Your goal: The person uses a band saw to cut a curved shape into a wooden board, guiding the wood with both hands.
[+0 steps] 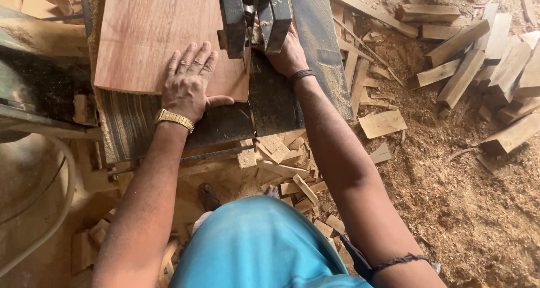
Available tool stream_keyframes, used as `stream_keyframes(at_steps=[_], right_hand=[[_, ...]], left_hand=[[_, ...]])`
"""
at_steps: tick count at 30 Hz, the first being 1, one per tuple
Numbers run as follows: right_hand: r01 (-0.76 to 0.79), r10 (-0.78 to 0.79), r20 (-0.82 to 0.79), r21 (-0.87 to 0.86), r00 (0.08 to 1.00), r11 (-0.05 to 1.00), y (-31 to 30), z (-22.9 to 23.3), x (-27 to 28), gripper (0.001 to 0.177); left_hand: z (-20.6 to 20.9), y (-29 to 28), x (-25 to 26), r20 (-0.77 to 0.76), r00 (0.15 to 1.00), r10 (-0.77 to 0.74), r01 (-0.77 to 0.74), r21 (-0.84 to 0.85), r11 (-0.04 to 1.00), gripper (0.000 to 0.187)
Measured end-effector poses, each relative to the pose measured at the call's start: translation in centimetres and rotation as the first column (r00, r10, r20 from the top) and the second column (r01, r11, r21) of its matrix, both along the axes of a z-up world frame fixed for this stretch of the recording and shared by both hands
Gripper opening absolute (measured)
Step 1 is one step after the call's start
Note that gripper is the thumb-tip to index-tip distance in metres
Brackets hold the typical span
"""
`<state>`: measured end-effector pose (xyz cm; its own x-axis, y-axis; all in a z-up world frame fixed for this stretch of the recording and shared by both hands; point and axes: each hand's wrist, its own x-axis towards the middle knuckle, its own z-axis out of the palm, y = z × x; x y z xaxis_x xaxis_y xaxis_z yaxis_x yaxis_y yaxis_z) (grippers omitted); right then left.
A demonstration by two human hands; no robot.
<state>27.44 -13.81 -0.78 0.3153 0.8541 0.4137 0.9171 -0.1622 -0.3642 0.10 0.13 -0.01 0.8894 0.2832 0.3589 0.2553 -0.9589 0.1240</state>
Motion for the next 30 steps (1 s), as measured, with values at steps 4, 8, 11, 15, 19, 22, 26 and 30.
stream_keyframes(at_steps=[4, 8, 11, 15, 19, 22, 26, 30], right_hand=[[-0.004, 0.003, 0.036, 0.013, 0.999, 1.000, 0.2, -0.4, 0.4, 0.042], [-0.006, 0.005, 0.041, 0.030, 0.999, 1.000, 0.5, -1.1, 0.9, 0.043], [-0.002, 0.001, 0.019, 0.041, 1.000, 0.999, 0.6, -1.9, 1.5, 0.042], [0.062, -0.063, -0.034, -0.013, 0.997, 0.998, 1.0, -3.6, 2.7, 0.031], [0.074, -0.075, -0.065, -0.008, 0.995, 0.997, 1.3, -4.4, 3.4, 0.033], [0.069, -0.069, -0.041, -0.005, 0.997, 0.998, 1.4, -4.3, 3.5, 0.034], [0.043, -0.041, -0.045, 0.042, 0.998, 0.998, 1.2, -3.5, 3.1, 0.038], [0.024, -0.019, -0.072, 0.060, 0.997, 0.998, 1.2, -3.3, 3.2, 0.039]], left_hand=[[-0.1, 0.2, 0.2, 0.001, 1.000, 0.000, -0.001, 0.011, 1.000, 0.121], [-0.3, 0.5, 0.3, -0.014, 1.000, 0.008, -0.007, 0.006, 1.000, 0.119], [-0.4, 0.9, 0.7, -0.004, 1.000, -0.004, 0.004, 0.022, 1.000, 0.117], [-0.2, 1.0, 0.7, 0.003, 1.000, -0.008, 0.008, 0.008, 1.000, 0.117], [0.1, 1.2, 0.9, 0.011, 1.000, -0.011, 0.011, 0.007, 1.000, 0.115], [0.2, 1.2, 0.9, -0.002, 1.000, -0.004, 0.004, 0.013, 1.000, 0.114], [0.1, 1.5, 1.2, 0.002, 1.000, -0.011, 0.011, 0.016, 1.000, 0.115], [0.1, 1.9, 1.4, 0.005, 1.000, -0.024, 0.024, 0.018, 1.000, 0.115]])
